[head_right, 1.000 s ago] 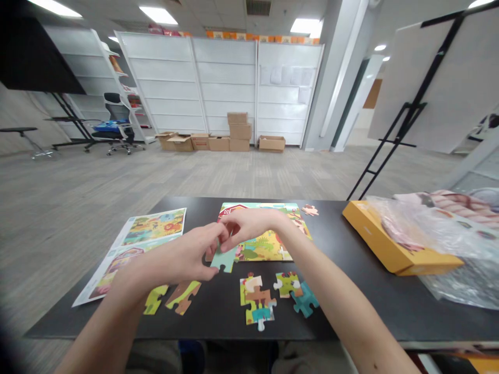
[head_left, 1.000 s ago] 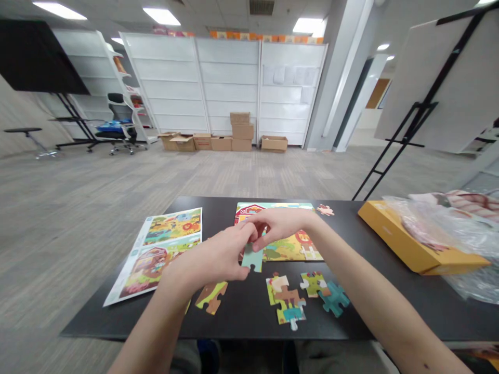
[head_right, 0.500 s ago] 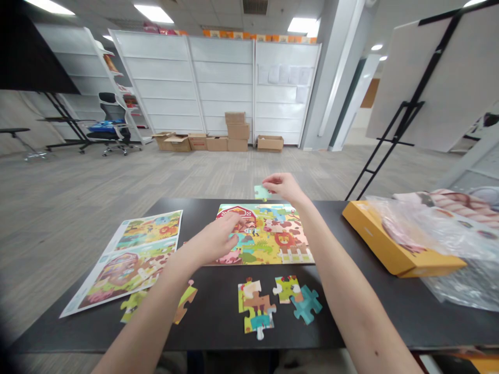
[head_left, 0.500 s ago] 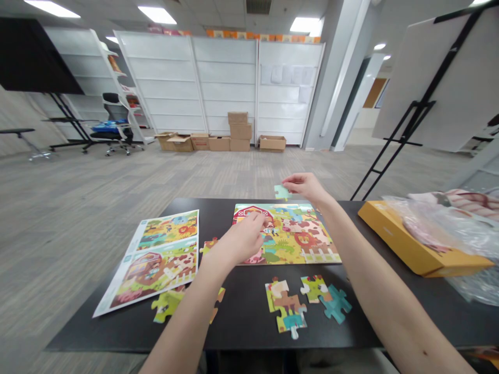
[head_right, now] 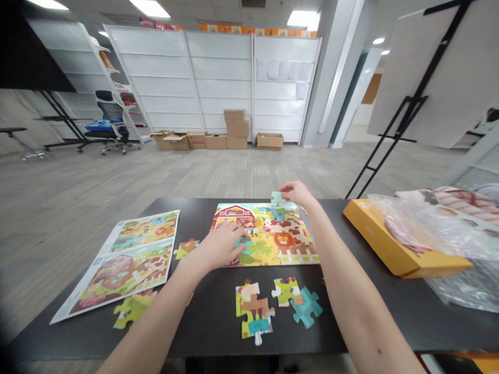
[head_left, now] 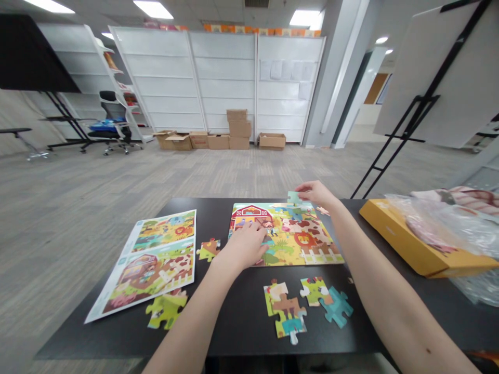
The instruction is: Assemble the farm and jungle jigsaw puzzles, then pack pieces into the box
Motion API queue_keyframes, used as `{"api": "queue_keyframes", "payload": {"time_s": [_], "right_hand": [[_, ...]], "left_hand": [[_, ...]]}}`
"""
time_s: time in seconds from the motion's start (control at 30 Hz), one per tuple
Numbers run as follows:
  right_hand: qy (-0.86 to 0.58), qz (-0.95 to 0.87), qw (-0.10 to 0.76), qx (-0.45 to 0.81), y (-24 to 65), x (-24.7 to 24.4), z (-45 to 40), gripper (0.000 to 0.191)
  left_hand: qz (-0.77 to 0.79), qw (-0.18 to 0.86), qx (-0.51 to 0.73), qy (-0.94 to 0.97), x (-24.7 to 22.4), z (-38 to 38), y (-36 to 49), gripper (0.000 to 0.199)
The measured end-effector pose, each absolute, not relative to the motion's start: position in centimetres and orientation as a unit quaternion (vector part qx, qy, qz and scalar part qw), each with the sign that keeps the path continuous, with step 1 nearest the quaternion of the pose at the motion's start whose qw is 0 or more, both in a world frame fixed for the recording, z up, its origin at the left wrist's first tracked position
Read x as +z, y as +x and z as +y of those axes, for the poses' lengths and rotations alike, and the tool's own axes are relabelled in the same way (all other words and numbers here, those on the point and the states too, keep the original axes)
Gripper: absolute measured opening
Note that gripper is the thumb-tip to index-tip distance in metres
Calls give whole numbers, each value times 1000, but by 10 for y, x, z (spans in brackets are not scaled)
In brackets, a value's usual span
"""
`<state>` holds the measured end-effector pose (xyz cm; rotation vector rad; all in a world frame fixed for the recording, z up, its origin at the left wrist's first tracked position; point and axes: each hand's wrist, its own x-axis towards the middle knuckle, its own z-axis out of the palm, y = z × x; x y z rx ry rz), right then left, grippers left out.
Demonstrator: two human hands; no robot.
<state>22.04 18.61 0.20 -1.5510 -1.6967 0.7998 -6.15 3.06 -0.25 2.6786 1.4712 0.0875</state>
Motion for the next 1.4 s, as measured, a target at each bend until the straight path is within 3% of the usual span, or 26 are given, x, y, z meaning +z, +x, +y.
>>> {"api": "queue_keyframes", "payload": {"time_s": [0.13,0.47,1.4], "right_hand": [[-595,-646,353,323,230,2,187,15],[-594,-692,271,309,218,-9,187,13],[-573,-702,277,318,227,-16,192,19]], "left_hand": [[491,46,29,869,-2,31,-59,31],[497,50,31,866,1,31,-56,32],[500,50,33,864,1,30,-56,32]]}}
